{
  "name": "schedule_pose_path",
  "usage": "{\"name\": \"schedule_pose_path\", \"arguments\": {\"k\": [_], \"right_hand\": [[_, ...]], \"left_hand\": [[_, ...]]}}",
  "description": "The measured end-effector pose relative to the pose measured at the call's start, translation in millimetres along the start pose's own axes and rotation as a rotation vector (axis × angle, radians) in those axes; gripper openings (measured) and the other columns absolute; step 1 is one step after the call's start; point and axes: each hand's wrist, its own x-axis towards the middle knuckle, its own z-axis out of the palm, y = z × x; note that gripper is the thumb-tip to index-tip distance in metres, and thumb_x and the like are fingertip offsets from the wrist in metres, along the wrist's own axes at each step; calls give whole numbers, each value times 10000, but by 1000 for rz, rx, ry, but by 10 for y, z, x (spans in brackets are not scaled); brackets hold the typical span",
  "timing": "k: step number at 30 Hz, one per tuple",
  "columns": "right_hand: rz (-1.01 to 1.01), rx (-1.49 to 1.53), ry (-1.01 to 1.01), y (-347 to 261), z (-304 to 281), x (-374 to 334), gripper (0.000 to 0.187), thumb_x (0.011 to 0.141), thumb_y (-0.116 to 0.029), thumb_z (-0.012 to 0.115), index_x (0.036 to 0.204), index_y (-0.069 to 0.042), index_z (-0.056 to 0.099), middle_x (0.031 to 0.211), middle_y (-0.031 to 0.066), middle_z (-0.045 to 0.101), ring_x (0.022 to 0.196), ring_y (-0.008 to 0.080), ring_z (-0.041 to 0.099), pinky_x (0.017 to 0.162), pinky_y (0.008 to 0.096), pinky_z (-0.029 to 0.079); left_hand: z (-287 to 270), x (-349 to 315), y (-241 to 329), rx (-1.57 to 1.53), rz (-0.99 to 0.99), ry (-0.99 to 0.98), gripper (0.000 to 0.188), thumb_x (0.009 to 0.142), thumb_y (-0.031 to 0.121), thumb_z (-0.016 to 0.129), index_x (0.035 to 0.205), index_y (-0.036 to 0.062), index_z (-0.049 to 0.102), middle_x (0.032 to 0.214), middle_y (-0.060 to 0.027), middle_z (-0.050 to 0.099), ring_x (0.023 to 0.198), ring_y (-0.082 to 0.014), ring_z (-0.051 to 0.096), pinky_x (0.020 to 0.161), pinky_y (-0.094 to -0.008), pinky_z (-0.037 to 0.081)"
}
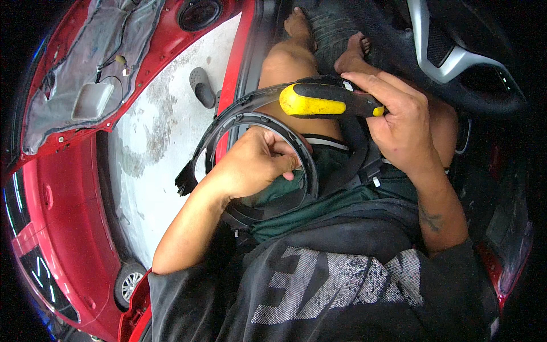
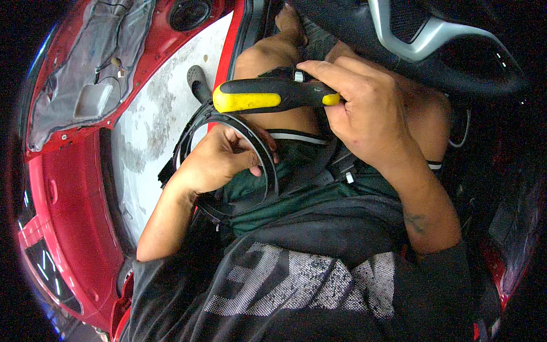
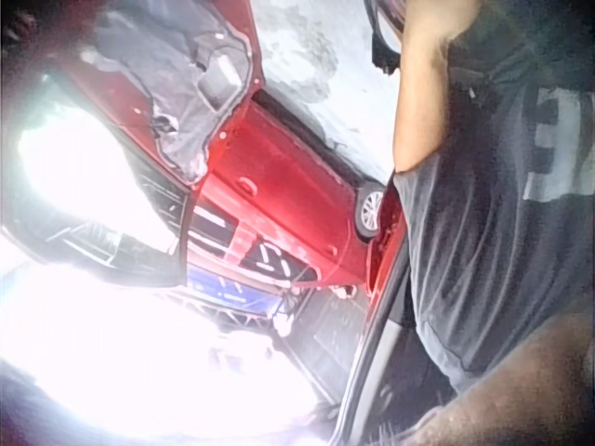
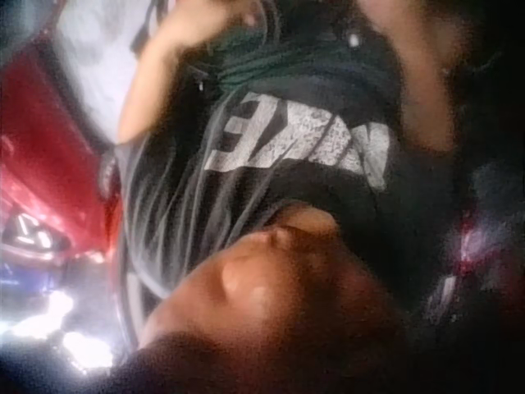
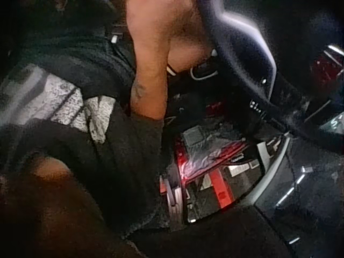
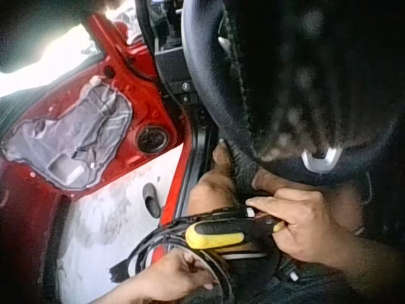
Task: The person sits in the driver's seat of a red car and disassembles a black plastic steering wheel trim ring. They use a yellow-handled screwdriver to pry and release clips, then remove a metal retaining ring from the trim piece.
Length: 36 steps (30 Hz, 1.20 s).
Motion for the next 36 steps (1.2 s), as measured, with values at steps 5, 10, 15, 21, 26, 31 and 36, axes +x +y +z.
{"name": "schedule_pose_path", "arguments": {"k": [5,10,15,21,26,31,36], "right_hand": [[44,-12,22,16,-46,-78,492,730,52,582,1195,-29,720,881,173,659,785,363,661,716,409,527],[80,30,73,-2,-81,-215,508,729,62,573,1208,-28,716,875,176,653,774,352,664,703,398,524],[132,100,133,-77,-130,-398,519,734,84,573,1222,-28,712,889,171,664,811,327,691,724,363,533],[158,95,153,-89,-181,-454,515,733,98,600,1217,-31,716,896,160,674,813,314,696,726,355,537],[143,100,174,-119,-230,-490,521,722,105,602,1211,-33,719,887,155,675,803,308,695,721,355,536],[155,75,159,-120,-278,-507,523,719,107,598,1207,-35,723,889,158,677,814,310,700,727,358,538],[134,89,192,-83,-249,-518,525,722,117,592,1207,-33,723,901,162,683,833,309,707,743,354,544]], "left_hand": [[32,-63,168,81,-26,22,108,930,4,663,987,-28,749,889,-45,754,752,-95,666,700,-237,549],[103,-46,170,49,13,92,183,976,72,636,1094,-23,739,933,-32,747,726,-81,630,648,-231,520],[180,-58,194,-74,5,131,246,1008,113,599,1189,-3,718,1013,-36,739,736,-80,623,614,-217,497],[191,-64,206,-144,-28,62,286,1034,156,585,1258,5,678,1094,-97,760,791,-102,671,599,-191,489],[260,-76,230,-186,0,52,308,1035,154,581,1296,5,649,1100,-116,759,742,-102,656,608,-203,495],[326,-105,271,-98,34,77,311,1016,152,627,1295,16,652,1071,-72,769,691,-73,644,587,-192,458],[342,-93,248,-39,28,94,289,999,118,648,1267,10,659,1023,-28,757,643,-58,612,590,-190,451]]}}
